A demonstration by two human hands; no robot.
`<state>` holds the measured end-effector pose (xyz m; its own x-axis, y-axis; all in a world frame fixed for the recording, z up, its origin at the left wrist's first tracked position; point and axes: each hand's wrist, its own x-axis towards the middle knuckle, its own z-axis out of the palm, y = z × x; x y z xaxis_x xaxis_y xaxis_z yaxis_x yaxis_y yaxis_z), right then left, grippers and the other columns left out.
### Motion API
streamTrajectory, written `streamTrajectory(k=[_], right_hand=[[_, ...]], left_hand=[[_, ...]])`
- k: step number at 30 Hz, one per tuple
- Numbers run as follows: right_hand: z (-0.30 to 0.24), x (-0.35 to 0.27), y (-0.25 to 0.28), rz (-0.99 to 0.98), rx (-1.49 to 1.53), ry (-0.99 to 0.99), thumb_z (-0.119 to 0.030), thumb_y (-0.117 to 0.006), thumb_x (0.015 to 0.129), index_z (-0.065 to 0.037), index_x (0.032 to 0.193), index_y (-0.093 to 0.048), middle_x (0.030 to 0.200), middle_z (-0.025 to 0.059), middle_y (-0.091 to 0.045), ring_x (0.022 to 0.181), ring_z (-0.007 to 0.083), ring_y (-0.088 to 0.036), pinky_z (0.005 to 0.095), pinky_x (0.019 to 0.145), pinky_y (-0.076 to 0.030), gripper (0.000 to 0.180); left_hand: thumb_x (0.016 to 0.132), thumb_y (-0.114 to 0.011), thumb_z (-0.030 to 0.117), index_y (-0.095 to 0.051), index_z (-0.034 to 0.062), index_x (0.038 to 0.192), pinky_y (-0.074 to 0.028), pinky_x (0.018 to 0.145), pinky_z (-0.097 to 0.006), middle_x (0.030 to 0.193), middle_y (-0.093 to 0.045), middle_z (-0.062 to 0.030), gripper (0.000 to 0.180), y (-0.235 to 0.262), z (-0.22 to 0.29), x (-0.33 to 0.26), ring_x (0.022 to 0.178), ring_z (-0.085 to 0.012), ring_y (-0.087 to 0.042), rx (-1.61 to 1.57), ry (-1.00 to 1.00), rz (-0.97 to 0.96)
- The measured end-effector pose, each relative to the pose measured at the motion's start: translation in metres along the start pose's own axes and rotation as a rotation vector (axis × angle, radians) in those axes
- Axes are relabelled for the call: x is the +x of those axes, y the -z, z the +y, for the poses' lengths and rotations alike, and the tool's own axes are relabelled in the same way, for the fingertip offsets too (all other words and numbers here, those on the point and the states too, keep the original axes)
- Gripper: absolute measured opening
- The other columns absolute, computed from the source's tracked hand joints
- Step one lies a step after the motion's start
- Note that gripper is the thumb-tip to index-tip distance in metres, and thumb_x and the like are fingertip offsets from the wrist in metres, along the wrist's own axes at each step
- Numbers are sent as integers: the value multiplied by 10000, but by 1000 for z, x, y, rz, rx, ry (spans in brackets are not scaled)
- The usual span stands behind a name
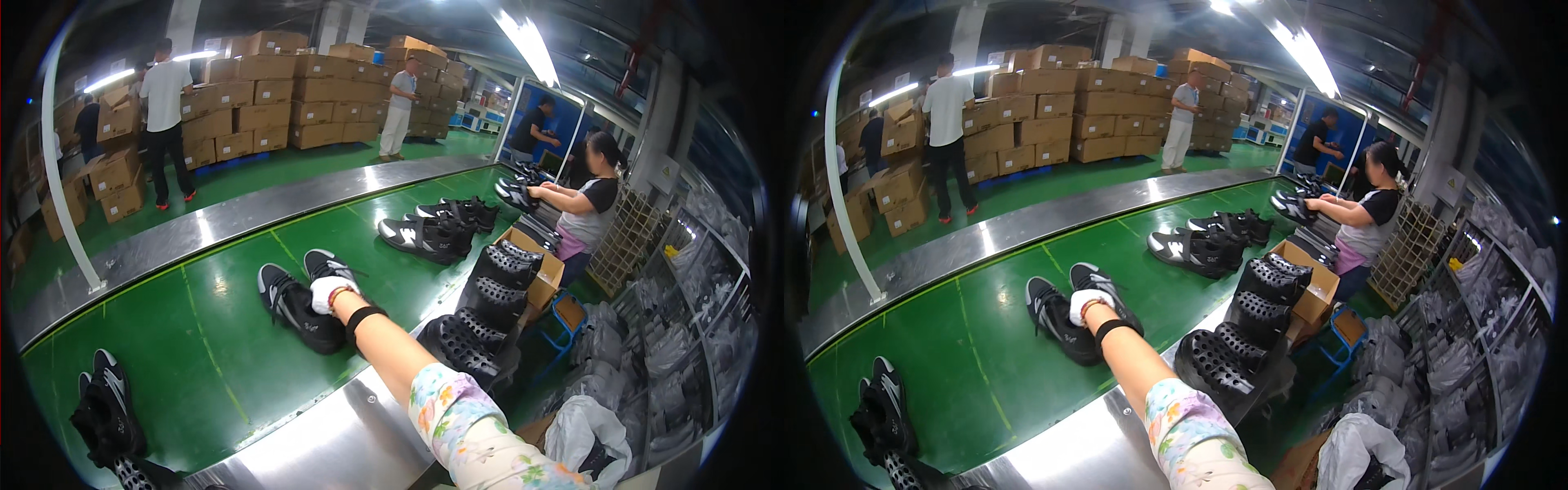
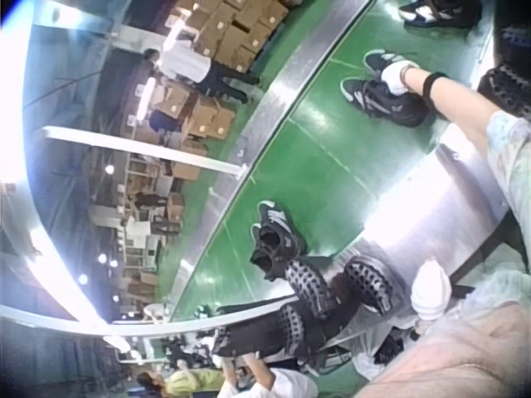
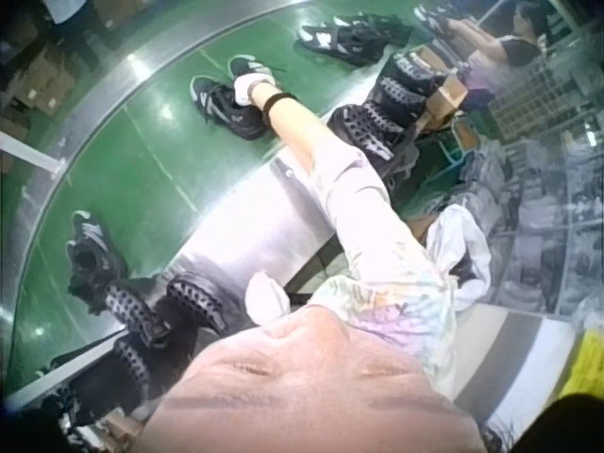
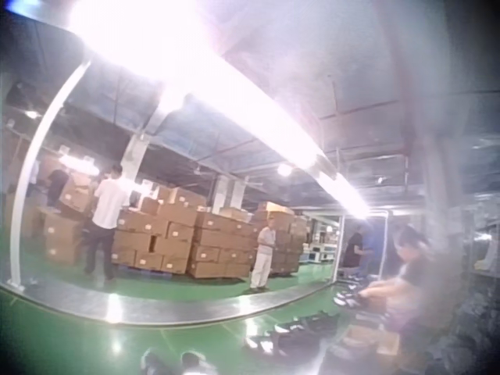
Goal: Insert insoles or internal components into finished shoe uppers on a production line.
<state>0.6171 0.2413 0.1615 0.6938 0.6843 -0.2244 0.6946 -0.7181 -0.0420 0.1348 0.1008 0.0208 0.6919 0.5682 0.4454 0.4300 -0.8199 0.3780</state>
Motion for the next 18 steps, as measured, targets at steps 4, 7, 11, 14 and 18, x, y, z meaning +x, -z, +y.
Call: streamTrajectory(k=[4, 7, 11, 14, 18], right_hand=[[-55, -31, 4, -118, -48, 141, -210, -566, 831, -105, 1176, -718, 1263, 96, -685, 1119, 305, -680, 471, 877, -565, 392], [-25, -29, -14, -145, -59, 173, -175, -601, 775, -82, 1093, -748, 1132, 94, -733, 960, 294, -727, 486, 708, -592, 362], [-65, -83, -6, -184, -53, 326, -155, -649, 719, -42, 1043, -755, 1076, 132, -743, 928, 301, -730, 455, 722, -583, 359], [-84, -152, -1, -158, 35, 394, -220, -593, 793, -23, 1067, -740, 1071, 130, -744, 924, 307, -732, 447, 749, -584, 368], [-75, -212, -15, -114, -93, 475, -208, -581, 805, -37, 1002, -764, 979, 140, -756, 867, 309, -739, 480, 683, -582, 319]], left_hand=[[923, -636, 194, -697, -7, 1105, -550, 818, -463, 1018, -715, -174, 278, 8, 3, -1, 903, -334, -686, 51, -3, 61], [926, -634, 191, -696, -8, 1107, -550, 818, -463, 1021, -715, -174, 276, 3, 16, 7, 904, -334, -685, 6, -85, 91], [929, -632, 187, -695, -9, 1110, -550, 818, -462, 1025, -714, -174, 274, 20, 22, 5, 906, -333, -685, 58, -95, 163], [957, -624, 160, -682, -30, 1126, -541, 858, -449, 1072, -705, -195, 261, 26, 22, 4, 948, -349, -669, 56, -26, 200], [989, -606, 179, -641, -53, 1212, -495, 959, -440, 1180, -662, -252, 324, 29, 39, 14, 1078, -394, -623, -194, 220, 66]])
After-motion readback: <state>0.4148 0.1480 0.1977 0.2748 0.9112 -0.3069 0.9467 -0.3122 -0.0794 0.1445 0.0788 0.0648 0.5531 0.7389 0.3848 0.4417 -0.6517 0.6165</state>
